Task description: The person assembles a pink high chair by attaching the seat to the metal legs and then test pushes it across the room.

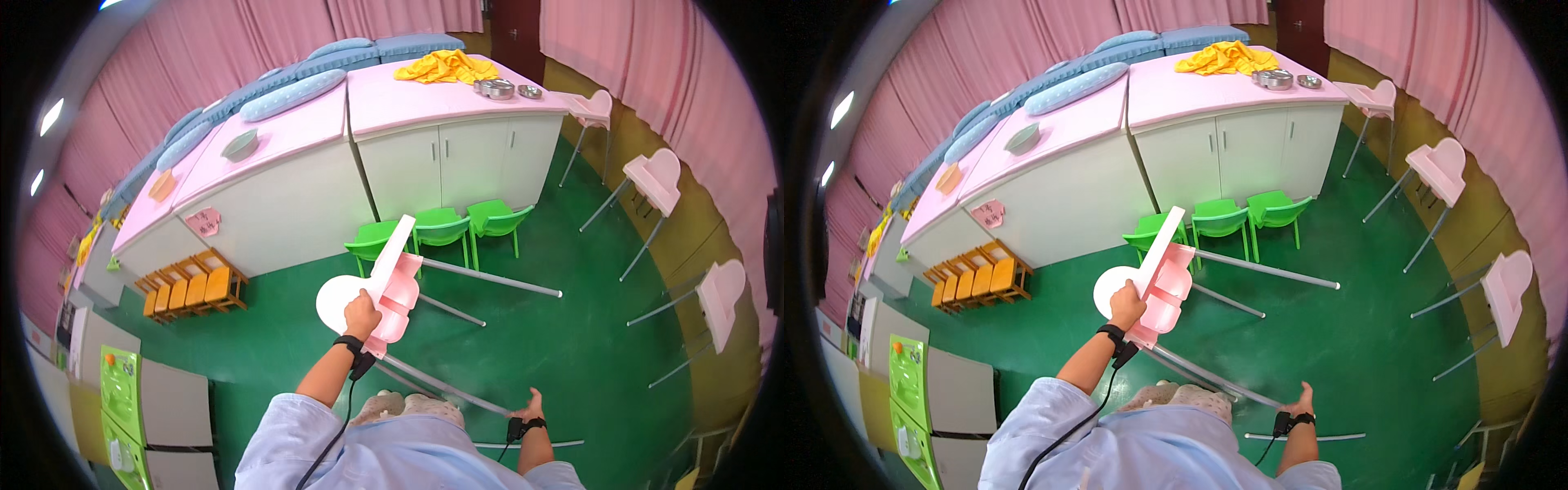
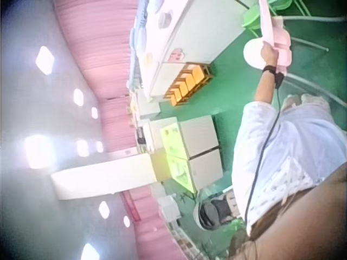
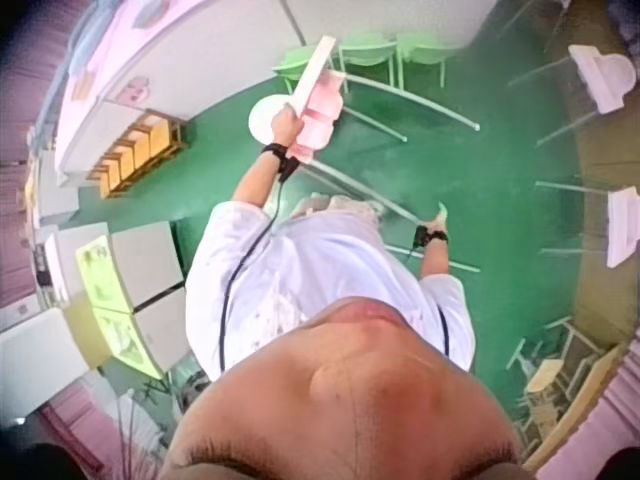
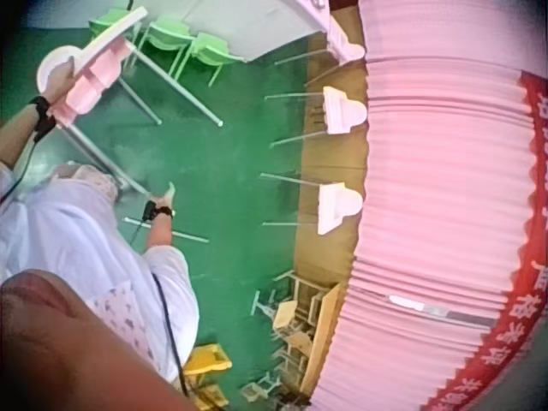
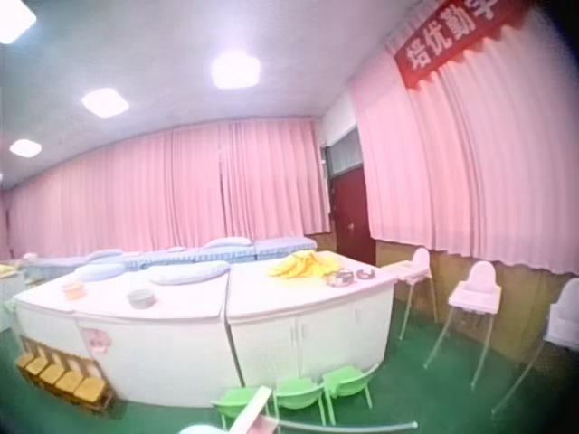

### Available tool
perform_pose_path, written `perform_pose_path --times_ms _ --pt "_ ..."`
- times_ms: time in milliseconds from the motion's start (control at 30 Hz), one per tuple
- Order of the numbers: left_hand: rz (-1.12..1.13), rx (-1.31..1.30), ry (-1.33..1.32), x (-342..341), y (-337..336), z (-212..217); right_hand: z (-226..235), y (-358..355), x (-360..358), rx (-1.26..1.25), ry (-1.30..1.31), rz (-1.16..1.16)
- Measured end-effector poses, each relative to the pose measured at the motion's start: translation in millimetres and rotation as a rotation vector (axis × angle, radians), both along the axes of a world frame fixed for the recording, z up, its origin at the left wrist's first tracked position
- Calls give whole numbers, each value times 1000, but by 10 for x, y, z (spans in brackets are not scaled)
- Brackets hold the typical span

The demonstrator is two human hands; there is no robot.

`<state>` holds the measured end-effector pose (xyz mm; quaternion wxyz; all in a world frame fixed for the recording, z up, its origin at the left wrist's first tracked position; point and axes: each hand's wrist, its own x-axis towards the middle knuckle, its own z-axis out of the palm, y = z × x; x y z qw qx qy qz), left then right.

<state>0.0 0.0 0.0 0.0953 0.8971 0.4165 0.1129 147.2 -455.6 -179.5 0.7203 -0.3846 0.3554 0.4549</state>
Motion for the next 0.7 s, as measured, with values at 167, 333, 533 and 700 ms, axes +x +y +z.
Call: perform_pose_path --times_ms 167,333,533,700 --pt "-182 52 -126 74 -499 -4 172 264 -50 -104 -330 280" --pt "-315 34 -188 460 -1046 154 1501 1003 261 29 -796 340" --pt "-616 -152 -264 924 -1941 330 2147 1561 606 -81 -823 373" --pt "-862 -235 -238 1165 -2409 547 1988 1368 810 -105 -891 42"
